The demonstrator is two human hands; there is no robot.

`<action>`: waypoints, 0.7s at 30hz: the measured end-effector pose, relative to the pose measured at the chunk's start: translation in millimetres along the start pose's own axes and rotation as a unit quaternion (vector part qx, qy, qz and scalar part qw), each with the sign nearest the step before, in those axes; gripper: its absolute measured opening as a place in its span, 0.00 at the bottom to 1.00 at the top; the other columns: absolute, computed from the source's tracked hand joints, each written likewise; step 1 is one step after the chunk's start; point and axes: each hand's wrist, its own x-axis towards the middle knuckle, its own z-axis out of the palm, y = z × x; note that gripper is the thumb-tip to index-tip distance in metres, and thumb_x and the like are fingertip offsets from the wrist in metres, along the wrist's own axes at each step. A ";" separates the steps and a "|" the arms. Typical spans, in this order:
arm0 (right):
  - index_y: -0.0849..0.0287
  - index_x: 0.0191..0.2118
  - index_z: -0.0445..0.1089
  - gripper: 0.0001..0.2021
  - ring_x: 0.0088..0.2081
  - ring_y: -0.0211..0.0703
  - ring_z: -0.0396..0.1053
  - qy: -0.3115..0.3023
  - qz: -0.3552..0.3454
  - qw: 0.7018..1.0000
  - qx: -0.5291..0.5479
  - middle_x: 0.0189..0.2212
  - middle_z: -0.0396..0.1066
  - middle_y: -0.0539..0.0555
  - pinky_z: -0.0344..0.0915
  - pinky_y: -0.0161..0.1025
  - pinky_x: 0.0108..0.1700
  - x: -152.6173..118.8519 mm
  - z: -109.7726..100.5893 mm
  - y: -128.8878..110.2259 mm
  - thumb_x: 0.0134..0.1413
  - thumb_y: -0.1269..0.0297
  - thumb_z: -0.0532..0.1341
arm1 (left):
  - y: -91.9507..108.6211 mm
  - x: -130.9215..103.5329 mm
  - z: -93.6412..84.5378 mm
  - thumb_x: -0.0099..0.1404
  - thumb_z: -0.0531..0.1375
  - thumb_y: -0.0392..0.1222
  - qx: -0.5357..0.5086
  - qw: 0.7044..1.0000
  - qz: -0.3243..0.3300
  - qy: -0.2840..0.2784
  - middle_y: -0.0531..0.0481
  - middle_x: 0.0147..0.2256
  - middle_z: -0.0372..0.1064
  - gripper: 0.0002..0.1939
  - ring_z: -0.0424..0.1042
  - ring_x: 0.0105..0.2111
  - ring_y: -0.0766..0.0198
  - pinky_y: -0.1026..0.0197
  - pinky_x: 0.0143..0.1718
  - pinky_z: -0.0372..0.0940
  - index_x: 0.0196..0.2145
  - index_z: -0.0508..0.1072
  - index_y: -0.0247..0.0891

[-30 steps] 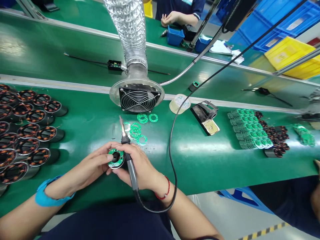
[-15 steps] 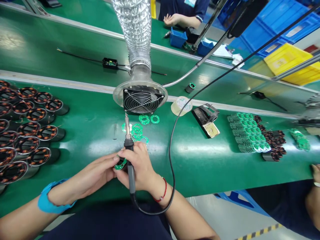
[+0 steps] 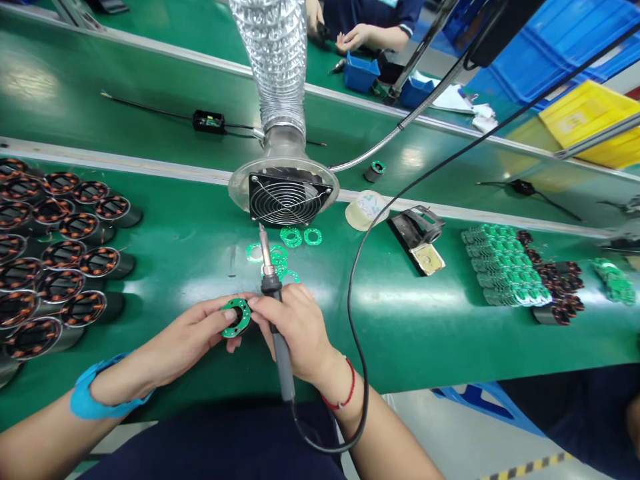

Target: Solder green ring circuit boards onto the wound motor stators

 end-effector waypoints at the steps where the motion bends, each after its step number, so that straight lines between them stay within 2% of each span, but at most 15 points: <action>1: 0.53 0.46 0.64 0.12 0.28 0.42 0.65 0.000 -0.004 1.000 -0.016 0.28 0.71 0.50 0.62 0.39 0.31 0.1 0.8 -0.5 0.60 0.76 0.58 | -0.4 -0.1 0.3 0.66 0.55 0.51 0.055 0.998 0.028 0.028 0.47 0.39 0.71 0.24 0.68 0.32 0.61 0.58 0.36 0.65 0.55 0.72 0.36; 3: 0.53 0.45 0.64 0.12 0.28 0.41 0.64 -0.005 0.017 1.000 -0.007 0.28 0.69 0.49 0.61 0.39 0.32 -0.5 1.8 -3.1 0.59 0.76 0.57 | -2.3 -1.0 -0.3 0.65 0.56 0.47 0.191 0.969 0.113 0.107 0.46 0.40 0.71 0.24 0.69 0.37 0.58 0.57 0.40 0.66 0.57 0.71 0.38; 5: 0.52 0.48 0.62 0.15 0.28 0.39 0.64 -0.017 0.098 0.992 0.078 0.30 0.68 0.48 0.62 0.38 0.32 -1.6 3.1 -7.2 0.59 0.77 0.56 | -5.5 -2.7 -2.7 0.65 0.56 0.42 0.325 0.904 0.219 0.171 0.45 0.40 0.71 0.23 0.69 0.39 0.57 0.56 0.42 0.66 0.57 0.70 0.39; 6: 0.51 0.49 0.61 0.16 0.27 0.38 0.64 -0.023 0.160 0.976 0.149 0.30 0.67 0.47 0.62 0.37 0.32 -2.3 4.1 -9.2 0.58 0.76 0.55 | -7.3 -3.6 -4.3 0.65 0.57 0.40 0.380 0.865 0.270 0.184 0.44 0.40 0.72 0.22 0.69 0.40 0.57 0.57 0.42 0.66 0.57 0.70 0.39; 7: 0.50 0.50 0.60 0.16 0.27 0.37 0.64 -0.025 0.225 0.946 0.230 0.29 0.66 0.46 0.63 0.36 0.31 -2.9 5.7 -11.1 0.58 0.75 0.55 | -9.0 -4.4 -5.9 0.65 0.57 0.38 0.424 0.827 0.316 0.189 0.44 0.40 0.72 0.22 0.69 0.40 0.56 0.57 0.43 0.65 0.57 0.70 0.40; 9: 0.50 0.50 0.60 0.16 0.27 0.36 0.65 -0.020 0.337 0.859 0.385 0.28 0.65 0.44 0.65 0.35 0.31 -4.2 10.1 -13.9 0.58 0.72 0.57 | -11.0 -6.1 -8.3 0.65 0.58 0.34 0.472 0.766 0.390 0.194 0.44 0.41 0.72 0.23 0.69 0.40 0.57 0.58 0.43 0.65 0.58 0.69 0.41; 10: 0.51 0.50 0.60 0.16 0.27 0.36 0.66 -0.013 0.370 0.816 0.444 0.27 0.64 0.44 0.66 0.35 0.32 -5.0 12.8 -14.7 0.58 0.69 0.59 | -11.0 -6.8 -8.7 0.65 0.58 0.33 0.478 0.751 0.409 0.200 0.44 0.42 0.72 0.24 0.70 0.40 0.57 0.58 0.43 0.65 0.58 0.68 0.42; 11: 0.51 0.50 0.60 0.16 0.28 0.36 0.67 -0.006 0.387 0.783 0.486 0.27 0.64 0.44 0.68 0.36 0.34 -5.9 15.5 -15.1 0.57 0.66 0.62 | -10.2 -7.5 -8.4 0.65 0.58 0.33 0.473 0.748 0.416 0.210 0.44 0.42 0.71 0.24 0.70 0.40 0.57 0.58 0.43 0.65 0.58 0.67 0.42; 12: 0.52 0.50 0.61 0.17 0.29 0.37 0.68 0.001 0.393 0.765 0.510 0.26 0.65 0.44 0.69 0.38 0.36 -7.0 18.0 -15.1 0.56 0.63 0.63 | -9.0 -8.0 -7.5 0.65 0.58 0.33 0.458 0.759 0.407 0.221 0.44 0.42 0.71 0.24 0.70 0.40 0.57 0.59 0.43 0.65 0.59 0.67 0.42; 13: 0.52 0.51 0.61 0.18 0.29 0.37 0.69 0.007 0.390 0.762 0.517 0.26 0.65 0.44 0.69 0.38 0.37 -8.3 20.1 -14.9 0.56 0.61 0.64 | -7.3 -8.5 -6.2 0.65 0.58 0.34 0.437 0.781 0.384 0.229 0.44 0.42 0.70 0.24 0.70 0.40 0.58 0.59 0.42 0.65 0.59 0.66 0.41; 14: 0.51 0.51 0.61 0.18 0.29 0.37 0.69 0.011 0.380 0.773 0.508 0.26 0.65 0.44 0.70 0.38 0.38 -9.7 21.5 -14.3 0.57 0.59 0.65 | -5.6 -8.7 -4.8 0.66 0.57 0.35 0.410 0.810 0.350 0.229 0.45 0.41 0.70 0.23 0.70 0.39 0.58 0.59 0.41 0.65 0.58 0.66 0.40; 18: 0.50 0.53 0.62 0.16 0.28 0.36 0.67 -0.003 0.314 0.874 0.372 0.27 0.66 0.45 0.68 0.36 0.35 -14.1 18.5 -10.0 0.61 0.61 0.62 | -0.3 -7.1 -0.7 0.65 0.59 0.43 0.239 0.936 0.186 0.182 0.48 0.39 0.70 0.24 0.69 0.38 0.59 0.59 0.41 0.65 0.58 0.63 0.40; 21: 0.50 0.55 0.60 0.17 0.31 0.37 0.70 0.000 0.255 0.923 0.288 0.30 0.69 0.46 0.71 0.38 0.38 -14.0 10.2 -6.6 0.62 0.64 0.61 | 2.6 -4.1 -0.5 0.64 0.59 0.46 0.100 0.980 0.111 0.131 0.50 0.36 0.70 0.18 0.69 0.37 0.60 0.60 0.39 0.65 0.50 0.65 0.39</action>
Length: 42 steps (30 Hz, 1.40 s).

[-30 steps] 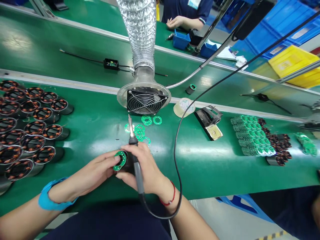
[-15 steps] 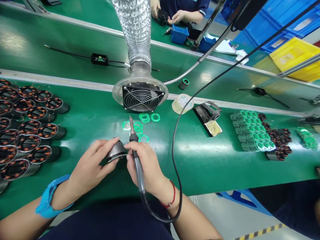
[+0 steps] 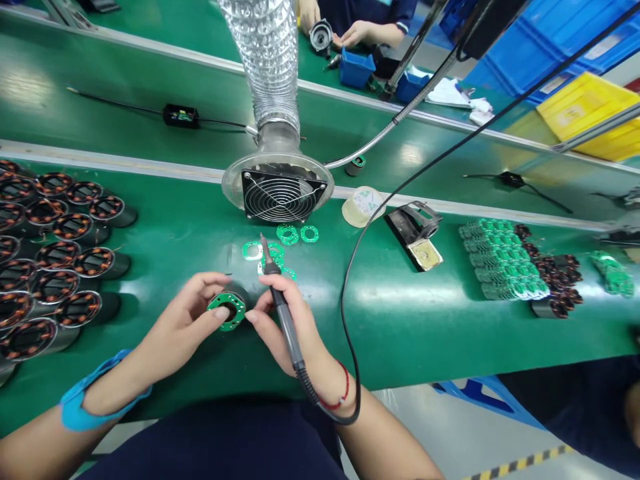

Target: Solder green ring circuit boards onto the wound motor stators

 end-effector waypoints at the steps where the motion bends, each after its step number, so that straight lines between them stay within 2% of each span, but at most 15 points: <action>1: 0.50 0.56 0.59 0.18 0.34 0.38 0.72 -0.001 -0.023 1.000 -0.012 0.33 0.71 0.48 0.72 0.39 0.41 0.7 -2.4 -1.3 0.62 0.65 0.61 | 0.9 1.2 -0.2 0.63 0.59 0.46 -0.027 0.999 -0.017 -0.023 0.50 0.35 0.70 0.16 0.69 0.36 0.61 0.60 0.38 0.64 0.47 0.66 0.39; 5: 0.49 0.59 0.57 0.20 0.48 0.43 0.74 -0.053 -0.085 0.994 -0.049 0.49 0.73 0.56 0.72 0.44 0.50 6.1 -6.8 -7.4 0.64 0.69 0.59 | 4.7 4.8 -3.1 0.62 0.58 0.48 -0.069 0.990 -0.049 -0.110 0.51 0.32 0.69 0.12 0.68 0.36 0.59 0.59 0.39 0.63 0.40 0.71 0.39; 7: 0.49 0.57 0.59 0.19 0.47 0.43 0.74 -0.071 -0.115 0.988 -0.070 0.46 0.75 0.54 0.71 0.44 0.50 9.7 -7.1 -9.9 0.64 0.70 0.58 | 5.9 5.5 -5.1 0.61 0.59 0.46 -0.081 0.986 -0.061 -0.134 0.51 0.33 0.70 0.11 0.68 0.37 0.59 0.58 0.40 0.63 0.38 0.72 0.39; 11: 0.49 0.53 0.61 0.17 0.34 0.40 0.72 -0.071 -0.175 0.973 -0.132 0.33 0.74 0.48 0.70 0.40 0.41 16.2 -7.5 -12.5 0.61 0.74 0.59 | 7.1 5.1 -7.1 0.58 0.58 0.46 -0.082 0.981 -0.070 -0.161 0.50 0.33 0.70 0.11 0.67 0.35 0.60 0.59 0.36 0.63 0.37 0.73 0.38; 13: 0.50 0.50 0.62 0.17 0.31 0.40 0.69 -0.078 -0.203 0.959 -0.184 0.31 0.72 0.48 0.68 0.40 0.36 18.0 -7.1 -12.6 0.60 0.76 0.57 | 7.4 3.8 -5.8 0.58 0.58 0.44 -0.036 0.989 -0.049 -0.134 0.50 0.33 0.70 0.11 0.67 0.35 0.60 0.59 0.36 0.63 0.37 0.72 0.39; 15: 0.51 0.49 0.62 0.17 0.29 0.42 0.66 -0.086 -0.222 0.942 -0.235 0.30 0.70 0.49 0.65 0.40 0.33 18.5 -5.2 -11.7 0.57 0.78 0.55 | 6.8 1.9 -3.0 0.58 0.58 0.42 0.068 0.995 -0.007 -0.069 0.51 0.33 0.70 0.10 0.68 0.35 0.59 0.58 0.37 0.63 0.38 0.72 0.40; 17: 0.53 0.48 0.62 0.18 0.29 0.42 0.65 -0.089 -0.224 0.934 -0.265 0.30 0.70 0.50 0.65 0.41 0.33 18.4 -1.8 -9.8 0.54 0.79 0.54 | 5.0 -0.1 0.4 0.57 0.58 0.40 0.186 0.981 0.052 0.005 0.51 0.33 0.70 0.11 0.68 0.34 0.58 0.57 0.38 0.62 0.39 0.72 0.41; 20: 0.53 0.50 0.62 0.20 0.31 0.43 0.66 -0.086 -0.200 0.940 -0.262 0.33 0.70 0.52 0.66 0.42 0.36 18.1 3.4 -6.6 0.53 0.79 0.54 | 1.2 -1.6 3.8 0.57 0.57 0.41 0.295 0.945 0.127 0.067 0.48 0.31 0.70 0.09 0.68 0.33 0.56 0.56 0.37 0.62 0.37 0.72 0.40; 23: 0.53 0.53 0.61 0.22 0.32 0.43 0.67 -0.091 -0.168 0.956 -0.222 0.32 0.69 0.50 0.67 0.42 0.39 18.1 3.9 -5.0 0.53 0.78 0.54 | 1.0 -0.8 2.9 0.58 0.56 0.41 0.316 0.939 0.116 0.070 0.47 0.31 0.70 0.09 0.68 0.34 0.55 0.56 0.37 0.61 0.36 0.73 0.39; 25: 0.52 0.55 0.60 0.22 0.32 0.41 0.67 -0.111 -0.125 0.973 -0.162 0.32 0.68 0.49 0.67 0.41 0.39 17.7 1.1 -4.4 0.55 0.78 0.53 | 4.2 0.4 0.4 0.58 0.56 0.40 0.270 0.960 0.062 0.034 0.49 0.31 0.71 0.10 0.68 0.32 0.58 0.57 0.35 0.60 0.36 0.72 0.39; 28: 0.51 0.57 0.57 0.19 0.29 0.37 0.65 -0.133 -0.024 0.991 -0.012 0.31 0.66 0.47 0.66 0.36 0.33 16.2 -3.5 -2.4 0.61 0.71 0.55 | 10.6 1.7 -3.3 0.58 0.55 0.42 0.146 0.987 -0.020 -0.059 0.53 0.29 0.69 0.10 0.64 0.28 0.63 0.61 0.31 0.58 0.37 0.72 0.39; 30: 0.51 0.57 0.56 0.18 0.27 0.35 0.62 -0.138 0.026 0.986 0.087 0.29 0.64 0.46 0.64 0.34 0.30 15.8 -4.4 -0.1 0.63 0.63 0.58 | 13.2 1.7 -4.6 0.57 0.55 0.42 0.079 0.991 -0.045 -0.101 0.54 0.28 0.68 0.10 0.62 0.27 0.64 0.62 0.30 0.57 0.37 0.71 0.39; 33: 0.49 0.55 0.57 0.21 0.25 0.35 0.60 -0.156 0.062 0.971 0.169 0.27 0.61 0.44 0.62 0.33 0.27 17.1 -2.7 2.5 0.61 0.53 0.62 | 12.9 0.5 -5.1 0.58 0.55 0.43 0.032 0.990 -0.047 -0.126 0.53 0.29 0.67 0.10 0.62 0.29 0.64 0.62 0.30 0.57 0.36 0.71 0.38; 38: 0.49 0.53 0.58 0.21 0.25 0.34 0.59 -0.168 0.088 0.967 0.171 0.27 0.60 0.43 0.61 0.32 0.26 19.4 0.2 -0.5 0.58 0.53 0.64 | 8.5 -0.8 -5.3 0.59 0.54 0.40 0.034 0.989 -0.033 -0.141 0.53 0.30 0.67 0.09 0.63 0.31 0.64 0.61 0.32 0.57 0.37 0.71 0.39; 42: 0.50 0.54 0.59 0.18 0.26 0.33 0.60 -0.154 0.074 0.979 0.109 0.28 0.59 0.44 0.63 0.31 0.28 16.9 1.6 -5.1 0.61 0.61 0.62 | 9.1 0.1 -5.2 0.59 0.54 0.39 0.068 0.989 -0.041 -0.127 0.53 0.32 0.69 0.10 0.63 0.31 0.63 0.61 0.33 0.57 0.38 0.71 0.39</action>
